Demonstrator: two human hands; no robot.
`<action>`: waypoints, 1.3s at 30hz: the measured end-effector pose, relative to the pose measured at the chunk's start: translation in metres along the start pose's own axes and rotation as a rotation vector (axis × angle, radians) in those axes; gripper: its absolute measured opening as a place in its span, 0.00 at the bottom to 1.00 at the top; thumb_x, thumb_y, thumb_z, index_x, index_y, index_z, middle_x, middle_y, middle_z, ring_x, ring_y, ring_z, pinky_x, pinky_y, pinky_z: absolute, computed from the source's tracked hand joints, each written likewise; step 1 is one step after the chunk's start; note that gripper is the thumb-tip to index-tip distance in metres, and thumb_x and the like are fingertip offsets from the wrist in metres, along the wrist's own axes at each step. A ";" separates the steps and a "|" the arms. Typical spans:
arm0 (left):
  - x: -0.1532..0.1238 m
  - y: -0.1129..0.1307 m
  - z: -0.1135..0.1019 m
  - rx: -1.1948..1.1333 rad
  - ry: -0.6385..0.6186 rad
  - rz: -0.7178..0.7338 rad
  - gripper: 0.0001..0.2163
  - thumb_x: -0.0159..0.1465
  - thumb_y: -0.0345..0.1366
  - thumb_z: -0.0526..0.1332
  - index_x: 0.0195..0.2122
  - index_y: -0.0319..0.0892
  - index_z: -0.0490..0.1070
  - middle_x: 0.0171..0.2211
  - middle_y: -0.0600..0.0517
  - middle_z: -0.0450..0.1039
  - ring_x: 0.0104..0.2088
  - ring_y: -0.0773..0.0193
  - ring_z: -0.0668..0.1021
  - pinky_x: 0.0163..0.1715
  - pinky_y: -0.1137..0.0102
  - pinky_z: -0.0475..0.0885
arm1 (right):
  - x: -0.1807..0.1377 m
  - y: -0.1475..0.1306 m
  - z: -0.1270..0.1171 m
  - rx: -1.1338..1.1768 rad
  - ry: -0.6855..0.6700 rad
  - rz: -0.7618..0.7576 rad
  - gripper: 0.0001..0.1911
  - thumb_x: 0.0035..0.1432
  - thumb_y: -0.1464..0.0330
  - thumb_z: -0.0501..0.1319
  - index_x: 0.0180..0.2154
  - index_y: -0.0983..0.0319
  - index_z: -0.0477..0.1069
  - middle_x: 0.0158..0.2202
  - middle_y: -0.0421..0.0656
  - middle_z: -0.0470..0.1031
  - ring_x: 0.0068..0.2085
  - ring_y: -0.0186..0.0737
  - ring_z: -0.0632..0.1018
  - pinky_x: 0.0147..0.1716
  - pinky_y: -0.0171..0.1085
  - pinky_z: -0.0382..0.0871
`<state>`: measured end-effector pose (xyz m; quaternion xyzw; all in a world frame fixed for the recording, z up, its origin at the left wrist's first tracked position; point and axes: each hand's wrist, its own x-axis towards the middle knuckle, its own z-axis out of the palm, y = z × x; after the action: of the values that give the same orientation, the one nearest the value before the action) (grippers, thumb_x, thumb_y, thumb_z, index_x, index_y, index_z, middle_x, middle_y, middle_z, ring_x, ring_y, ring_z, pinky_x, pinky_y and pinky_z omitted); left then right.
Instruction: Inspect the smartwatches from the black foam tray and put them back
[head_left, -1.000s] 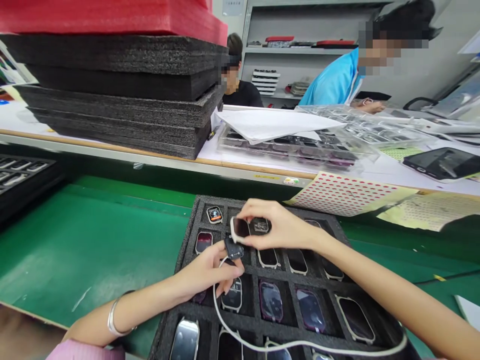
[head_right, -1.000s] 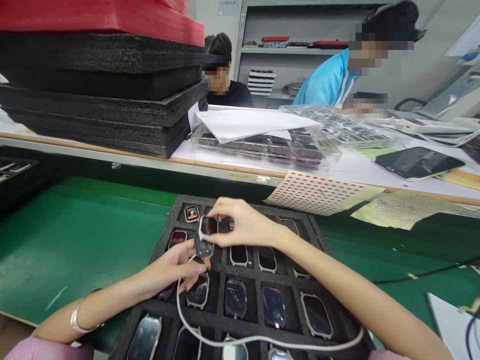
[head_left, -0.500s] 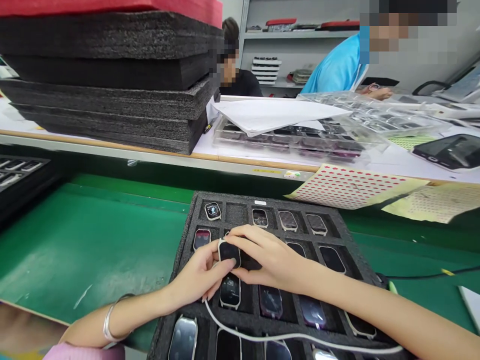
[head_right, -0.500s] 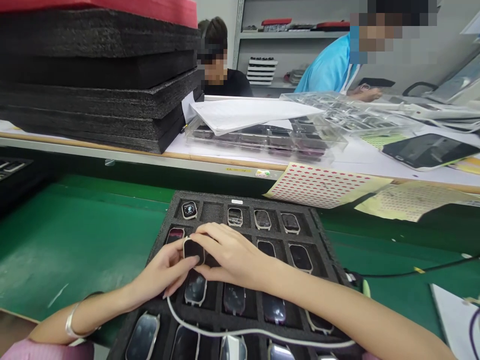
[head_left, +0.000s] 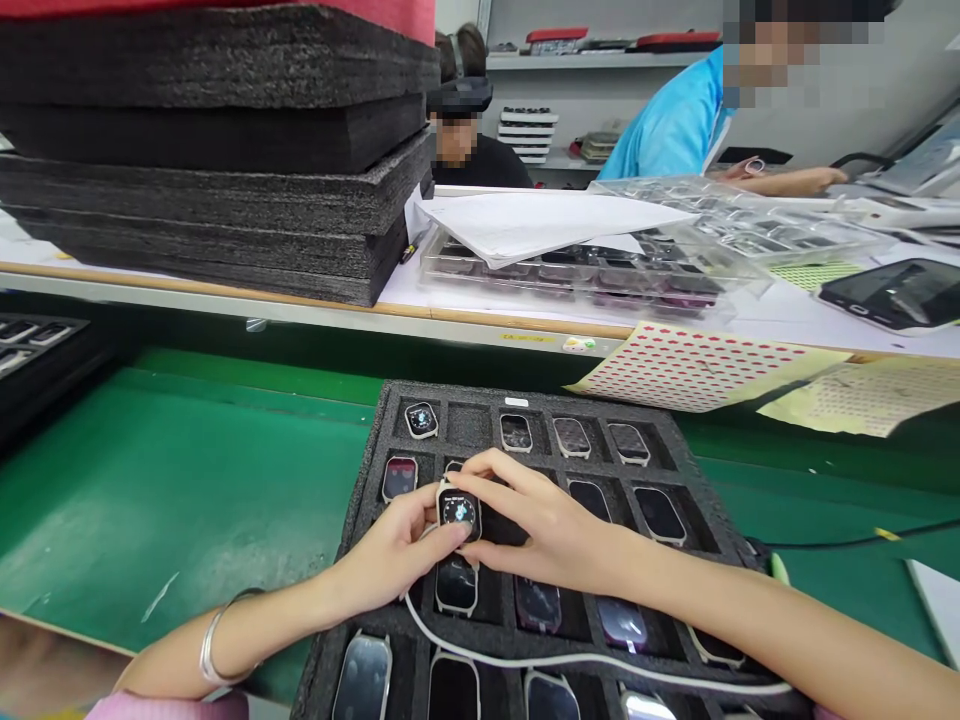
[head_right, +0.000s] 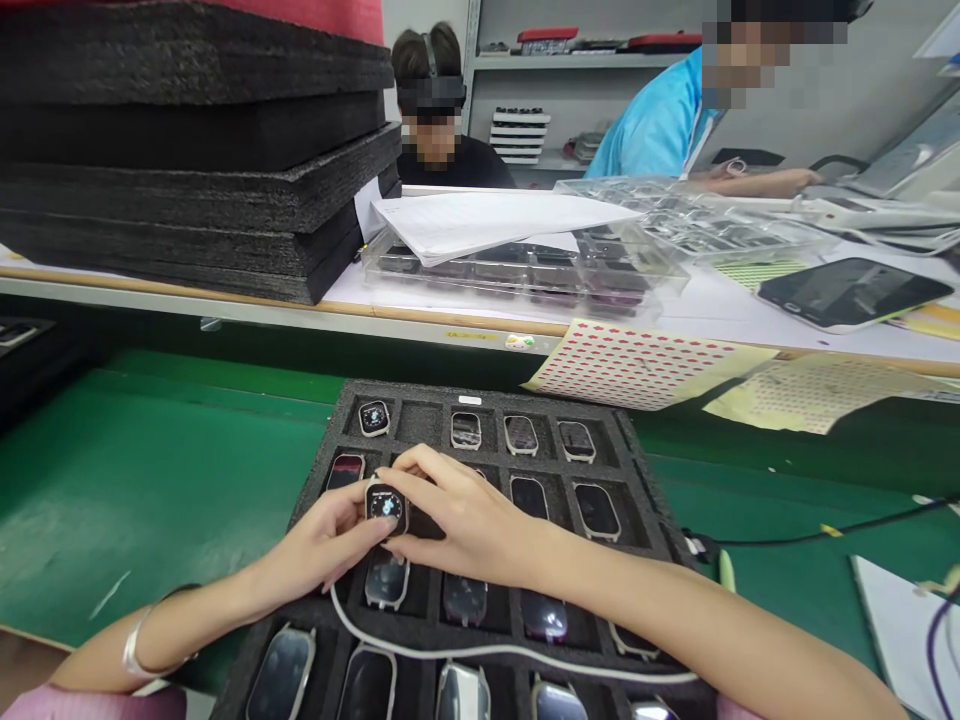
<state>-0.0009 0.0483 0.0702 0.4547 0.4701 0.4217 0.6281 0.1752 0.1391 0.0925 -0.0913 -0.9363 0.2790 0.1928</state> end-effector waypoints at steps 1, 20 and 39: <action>0.000 0.000 0.000 0.009 -0.002 -0.004 0.12 0.62 0.40 0.60 0.44 0.39 0.70 0.15 0.63 0.58 0.12 0.77 0.55 0.14 0.77 0.51 | 0.000 0.001 0.000 -0.002 -0.003 -0.001 0.26 0.58 0.68 0.62 0.57 0.63 0.60 0.46 0.50 0.66 0.45 0.42 0.71 0.43 0.40 0.71; 0.003 -0.014 -0.002 0.076 -0.152 0.000 0.16 0.61 0.40 0.62 0.48 0.43 0.63 0.32 0.56 0.62 0.22 0.75 0.60 0.22 0.77 0.57 | 0.031 0.057 -0.032 -0.209 0.050 0.207 0.20 0.53 0.65 0.66 0.46 0.67 0.71 0.42 0.49 0.70 0.42 0.45 0.74 0.43 0.42 0.69; 0.018 0.007 0.008 -0.150 -0.211 -0.119 0.12 0.56 0.36 0.66 0.38 0.38 0.67 0.33 0.53 0.68 0.14 0.80 0.61 0.09 0.80 0.53 | 0.007 0.056 -0.061 -0.447 -0.190 0.333 0.16 0.52 0.67 0.67 0.41 0.68 0.73 0.37 0.48 0.71 0.34 0.43 0.75 0.33 0.37 0.70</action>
<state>0.0098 0.0659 0.0748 0.4196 0.3950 0.3673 0.7301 0.1971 0.2174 0.1101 -0.2576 -0.9605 0.1008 0.0308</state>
